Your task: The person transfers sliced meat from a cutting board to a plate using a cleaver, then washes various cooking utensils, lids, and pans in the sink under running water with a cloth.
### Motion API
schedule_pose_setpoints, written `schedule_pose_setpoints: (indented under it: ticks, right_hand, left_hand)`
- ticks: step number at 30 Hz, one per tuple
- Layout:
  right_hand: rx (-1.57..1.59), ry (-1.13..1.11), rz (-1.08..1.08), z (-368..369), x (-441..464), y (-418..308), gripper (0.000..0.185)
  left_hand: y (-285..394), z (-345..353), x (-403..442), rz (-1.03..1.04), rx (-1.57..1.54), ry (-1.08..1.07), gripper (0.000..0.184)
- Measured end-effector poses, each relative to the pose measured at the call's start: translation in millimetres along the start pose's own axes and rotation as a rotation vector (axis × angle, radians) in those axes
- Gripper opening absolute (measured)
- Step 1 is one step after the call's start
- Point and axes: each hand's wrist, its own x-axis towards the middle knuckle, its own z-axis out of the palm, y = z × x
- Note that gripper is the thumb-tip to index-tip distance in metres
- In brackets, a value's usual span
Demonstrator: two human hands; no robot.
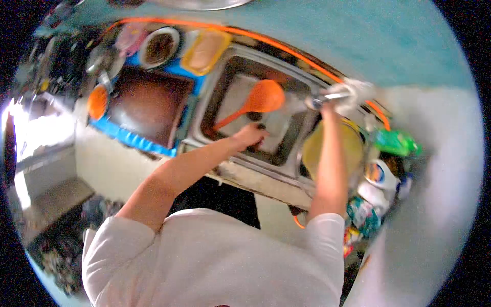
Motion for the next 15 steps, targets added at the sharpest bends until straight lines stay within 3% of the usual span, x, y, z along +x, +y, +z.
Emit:
schedule_pose_setpoints:
  ticks: [1, 2, 3, 6, 8, 10, 11, 13, 14, 15]
  right_hand:
    - [0.082, 0.064, -0.096, 15, -6, -5, 0.032]
    - [-0.265, 0.065, -0.206, 1, -3, -1, 0.033]
    - [-0.607, 0.107, -0.318, -12, 1, 3, 0.035]
    - [-1.265, 0.184, -0.312, 3, -45, -43, 0.039]
    - [-1.542, 0.176, -0.32, 5, -61, -59, 0.041]
    - [-0.891, 0.48, -0.23, 10, -63, -64, 0.04]
    - [-0.723, 0.475, -0.291, -6, -55, -47, 0.037]
    - [-0.387, 0.445, -0.417, -38, -38, -14, 0.032]
    - [-0.674, 0.551, -0.244, -8, -74, -37, 0.033]
    - [-0.639, 0.553, -0.132, 24, -112, -58, 0.036]
  left_hand:
    - [-9, -12, -3, 0.018, 0.074, -0.074, 0.025]
    - [-18, -23, -10, 0.108, 0.233, 0.008, 0.029]
    - [-16, -36, -24, 0.073, 0.253, -0.007, 0.031]
    - [-4, -60, -61, 0.026, 0.289, -0.012, 0.036]
    - [-9, -67, -76, 0.055, 0.276, -0.019, 0.038]
    - [-11, -76, -84, 0.138, 0.249, -0.044, 0.04]
    - [-10, -78, -91, 0.09, 0.316, -0.021, 0.037]
    - [-53, -79, -59, 0.403, 0.447, 0.009, 0.034]
    - [-85, -75, -32, 0.559, 0.508, 0.024, 0.034]
    - [-104, -67, -6, 0.53, 0.41, -0.031, 0.03]
